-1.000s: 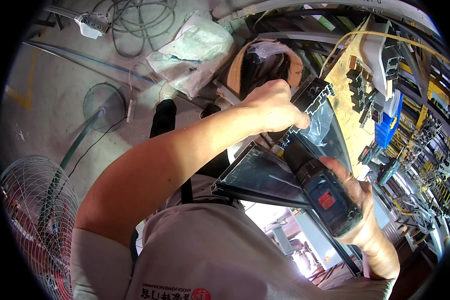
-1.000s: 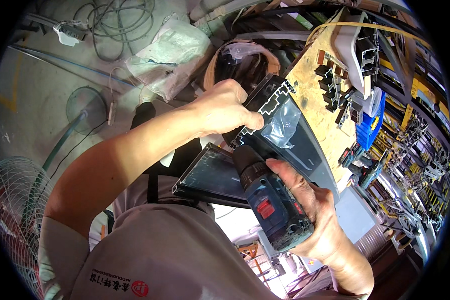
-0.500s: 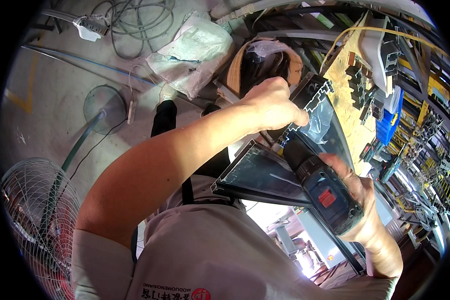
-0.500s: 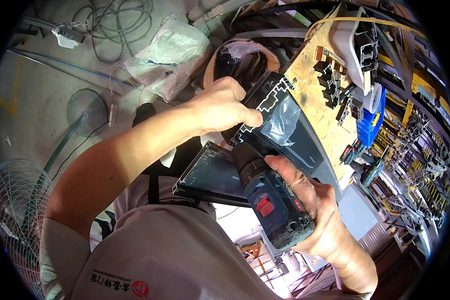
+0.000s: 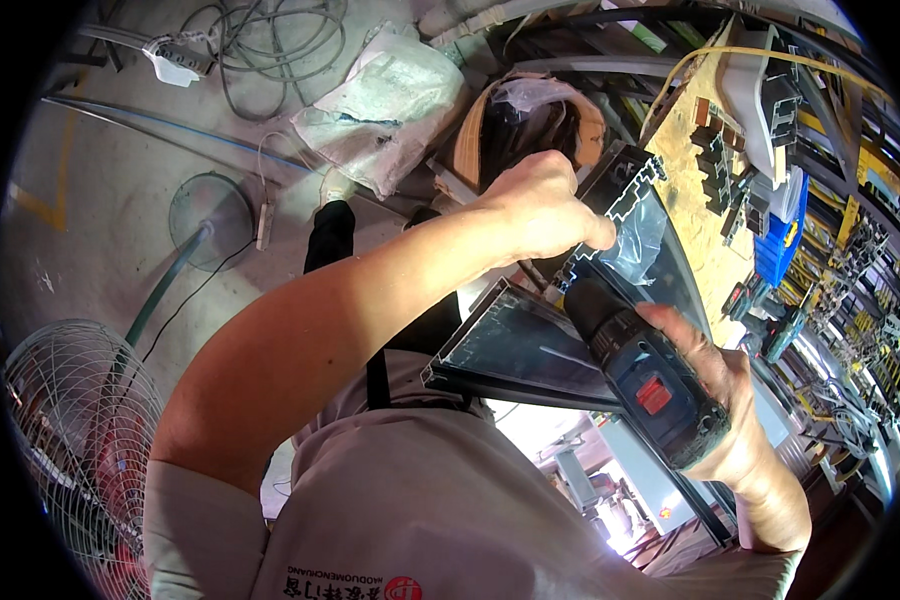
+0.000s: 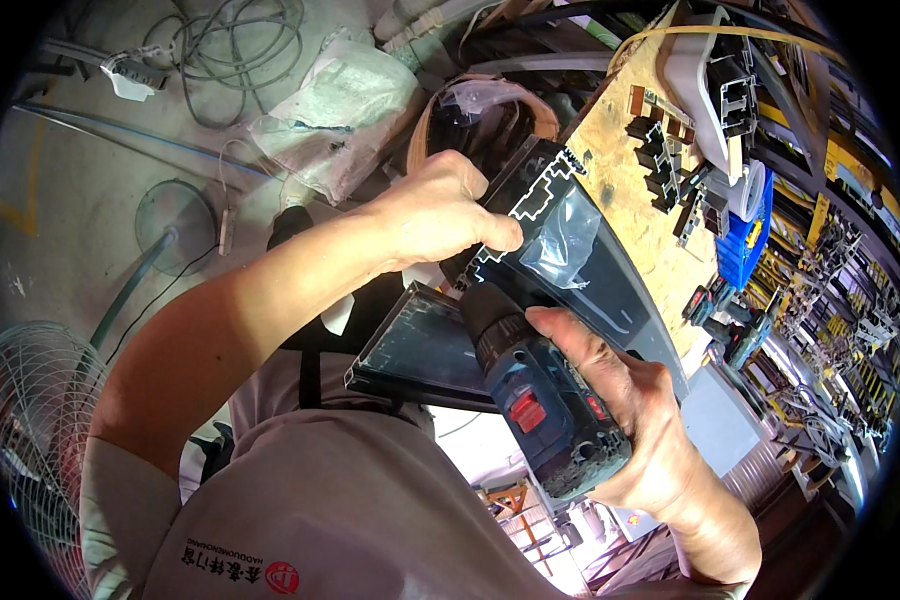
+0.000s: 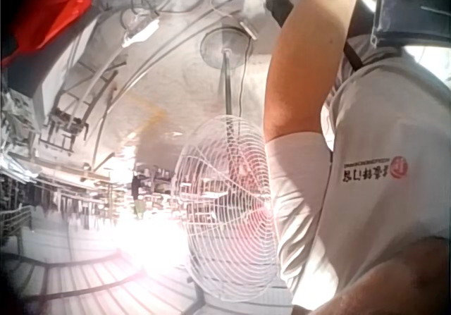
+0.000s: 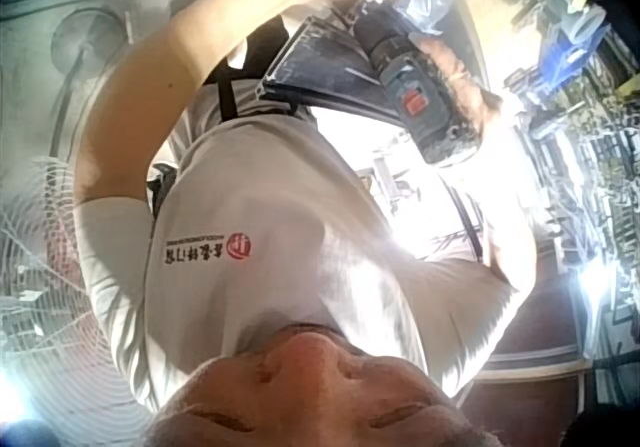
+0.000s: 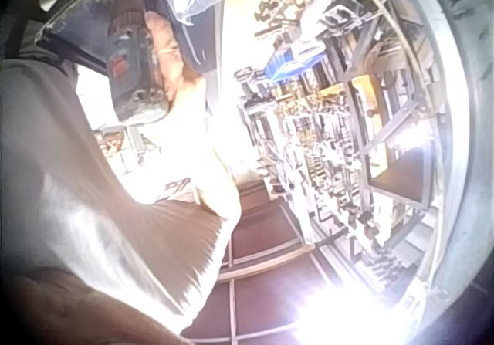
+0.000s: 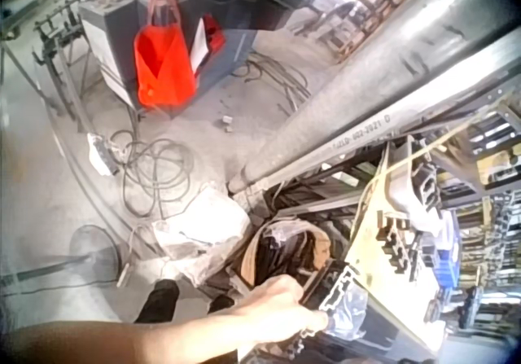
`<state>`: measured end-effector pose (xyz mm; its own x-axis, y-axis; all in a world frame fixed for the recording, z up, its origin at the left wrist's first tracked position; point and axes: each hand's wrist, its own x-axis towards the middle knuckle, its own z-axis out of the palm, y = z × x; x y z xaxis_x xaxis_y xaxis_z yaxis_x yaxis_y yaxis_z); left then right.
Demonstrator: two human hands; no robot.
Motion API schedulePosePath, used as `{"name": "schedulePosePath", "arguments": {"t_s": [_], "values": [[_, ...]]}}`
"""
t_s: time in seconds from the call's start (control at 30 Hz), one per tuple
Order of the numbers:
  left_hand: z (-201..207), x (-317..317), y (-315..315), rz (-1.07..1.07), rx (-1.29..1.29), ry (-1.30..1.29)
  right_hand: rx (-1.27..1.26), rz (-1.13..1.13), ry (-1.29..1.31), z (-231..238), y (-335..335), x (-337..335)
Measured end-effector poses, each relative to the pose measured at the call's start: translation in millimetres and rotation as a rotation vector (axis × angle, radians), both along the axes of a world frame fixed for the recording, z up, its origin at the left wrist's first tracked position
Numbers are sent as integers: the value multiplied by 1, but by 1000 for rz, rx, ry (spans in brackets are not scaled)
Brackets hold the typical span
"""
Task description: The person walks through a workshop to a workbench, positions a metal beam, and attaches components using a power drill and hand-tightening before helping a colleague move a long beam.
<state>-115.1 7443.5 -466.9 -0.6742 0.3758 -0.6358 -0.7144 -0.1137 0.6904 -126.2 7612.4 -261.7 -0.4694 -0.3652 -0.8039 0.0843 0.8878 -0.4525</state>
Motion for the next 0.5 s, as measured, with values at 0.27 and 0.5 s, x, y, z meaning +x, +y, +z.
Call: {"name": "schedulePosePath", "arguments": {"t_s": [0.27, 0.5], "values": [[-7, 1, 5, -2, 10, -4, 41, -110, -52, 1, -5, -1], [-17, 7, 14, 92, -68, 71, -44, 256, 86, -9, -10, -11]]}}
